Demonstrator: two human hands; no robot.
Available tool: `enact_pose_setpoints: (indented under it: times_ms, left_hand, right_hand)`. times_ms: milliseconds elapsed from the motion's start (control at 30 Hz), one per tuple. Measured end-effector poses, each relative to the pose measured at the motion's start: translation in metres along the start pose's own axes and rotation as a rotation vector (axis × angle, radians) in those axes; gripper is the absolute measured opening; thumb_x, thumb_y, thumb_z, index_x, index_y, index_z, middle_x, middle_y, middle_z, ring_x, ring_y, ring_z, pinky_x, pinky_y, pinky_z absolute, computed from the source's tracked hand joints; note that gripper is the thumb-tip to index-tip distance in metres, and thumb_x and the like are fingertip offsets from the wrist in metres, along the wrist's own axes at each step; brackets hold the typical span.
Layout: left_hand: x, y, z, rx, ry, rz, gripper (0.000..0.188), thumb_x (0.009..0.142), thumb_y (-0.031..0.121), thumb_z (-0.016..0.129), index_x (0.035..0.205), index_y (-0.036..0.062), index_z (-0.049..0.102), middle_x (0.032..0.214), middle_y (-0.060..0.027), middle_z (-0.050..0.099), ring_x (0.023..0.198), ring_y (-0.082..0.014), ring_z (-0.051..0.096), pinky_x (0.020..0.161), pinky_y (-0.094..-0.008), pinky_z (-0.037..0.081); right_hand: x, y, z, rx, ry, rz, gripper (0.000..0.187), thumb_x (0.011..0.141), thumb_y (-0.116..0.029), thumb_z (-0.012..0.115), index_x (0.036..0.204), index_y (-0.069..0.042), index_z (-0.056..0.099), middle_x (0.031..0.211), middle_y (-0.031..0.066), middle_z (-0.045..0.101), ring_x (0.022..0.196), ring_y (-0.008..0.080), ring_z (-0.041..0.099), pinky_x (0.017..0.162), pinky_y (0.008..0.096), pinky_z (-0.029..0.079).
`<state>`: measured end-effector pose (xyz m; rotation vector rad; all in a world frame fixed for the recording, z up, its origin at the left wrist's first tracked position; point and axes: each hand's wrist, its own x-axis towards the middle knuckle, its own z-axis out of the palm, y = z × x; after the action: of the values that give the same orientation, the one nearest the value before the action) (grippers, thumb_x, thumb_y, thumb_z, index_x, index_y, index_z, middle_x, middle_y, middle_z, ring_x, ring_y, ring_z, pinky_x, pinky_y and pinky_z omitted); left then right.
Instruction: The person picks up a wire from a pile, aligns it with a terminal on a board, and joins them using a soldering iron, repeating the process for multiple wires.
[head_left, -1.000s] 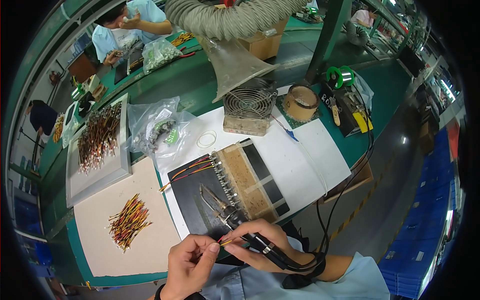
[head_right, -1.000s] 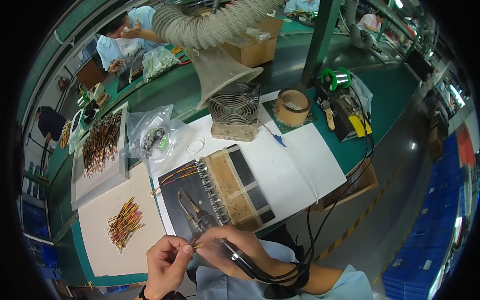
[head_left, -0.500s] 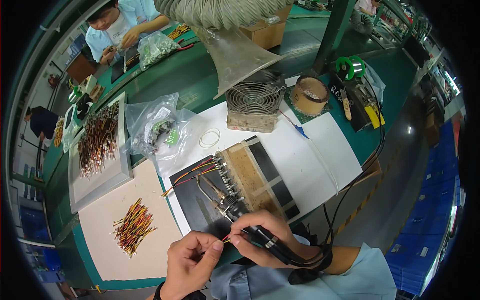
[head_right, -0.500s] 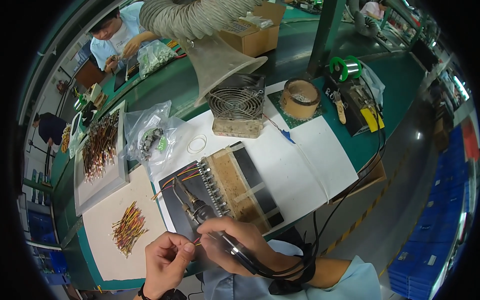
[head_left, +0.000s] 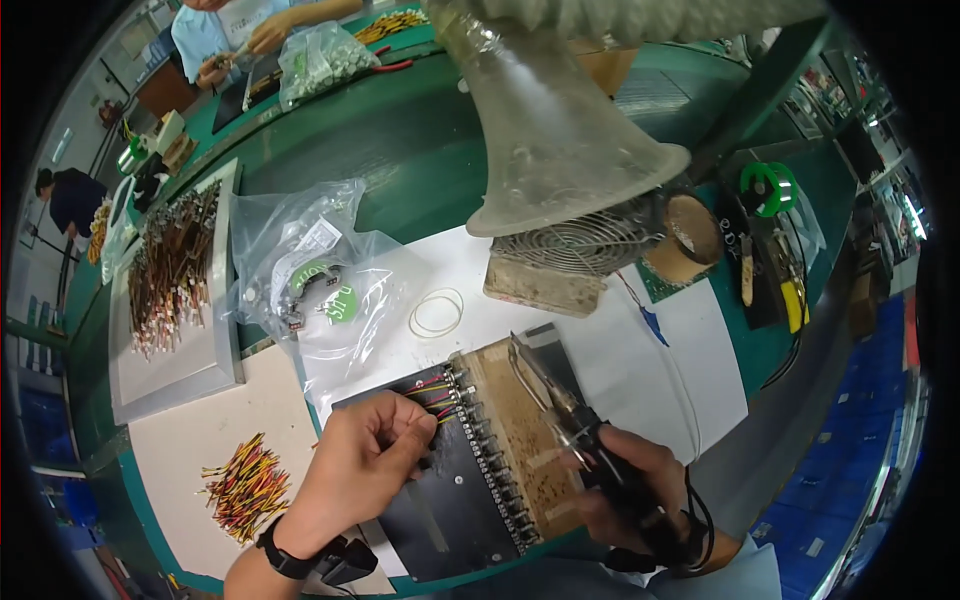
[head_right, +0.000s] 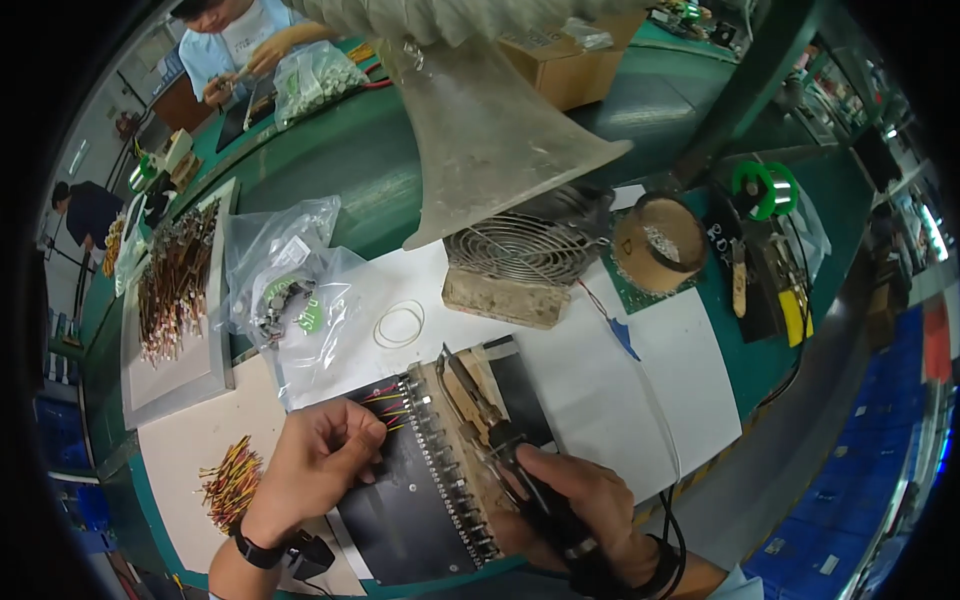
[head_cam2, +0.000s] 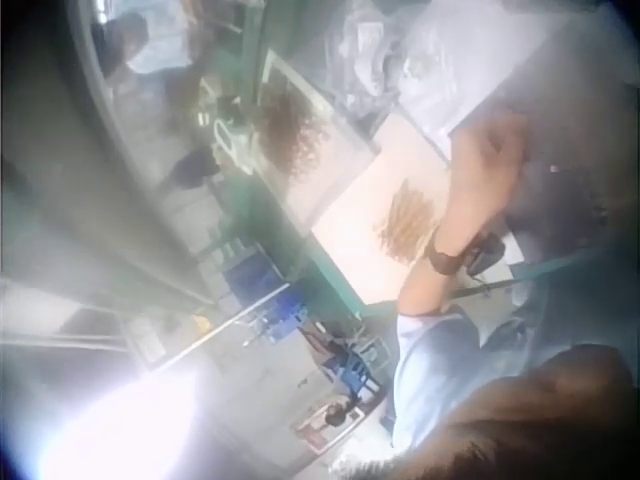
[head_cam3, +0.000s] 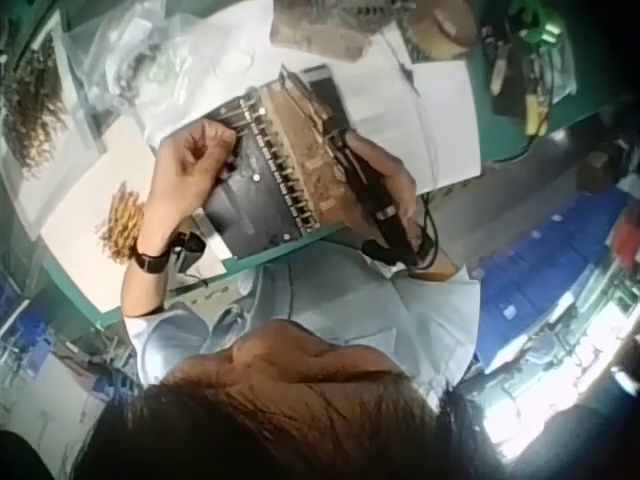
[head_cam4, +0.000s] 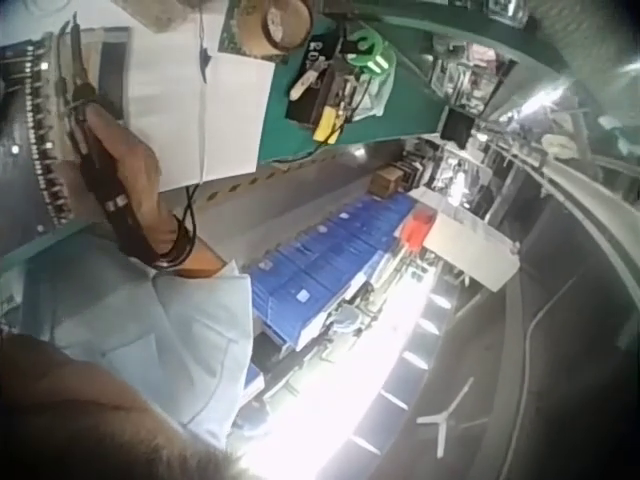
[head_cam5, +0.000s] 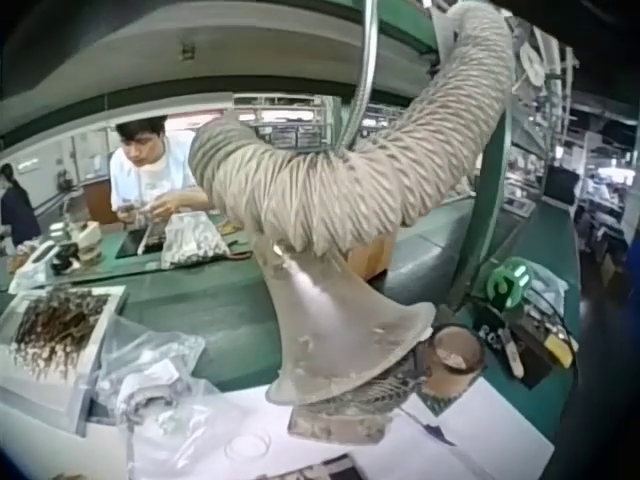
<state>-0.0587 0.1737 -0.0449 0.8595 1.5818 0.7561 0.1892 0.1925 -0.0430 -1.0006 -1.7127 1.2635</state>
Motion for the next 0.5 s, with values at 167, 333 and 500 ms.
enact_pose_setpoints:
  times_ms: [167,333,500]
  left_hand:
    - [0.014,0.013,-0.008,-0.017,-0.127,-0.143,0.016,0.094,0.012,0.061,0.087,-0.0028,0.061,0.072,-0.0015,0.061,0.060,-0.0057,0.057,0.054,-0.0201,0.047]
    - [0.020,0.016,-0.011,-0.040,-0.172,-0.225,0.016,0.093,0.011,0.062,0.086,-0.0029,0.062,0.072,-0.0028,0.063,0.061,-0.0059,0.058,0.055,-0.0203,0.048]
    - [0.023,0.009,-0.014,0.020,-0.202,-0.201,0.014,0.092,0.009,0.062,0.087,-0.0033,0.062,0.072,-0.0029,0.063,0.062,-0.0058,0.059,0.056,-0.0204,0.049]
  right_hand:
    - [-0.009,0.024,-0.002,0.301,0.157,0.343,0.043,0.084,-0.024,0.072,0.115,-0.001,0.052,0.082,0.0124,0.064,0.075,0.0227,0.066,0.066,0.0347,0.054]
    - [0.006,0.054,-0.012,0.039,-0.067,-0.229,0.050,0.084,-0.034,0.071,0.114,0.001,0.050,0.079,0.0140,0.064,0.071,0.0269,0.067,0.065,0.0380,0.053]
    - [0.015,0.054,-0.006,-0.155,-0.203,-0.522,0.054,0.084,-0.042,0.070,0.109,0.003,0.054,0.075,0.0144,0.063,0.064,0.0317,0.066,0.056,0.0428,0.053]
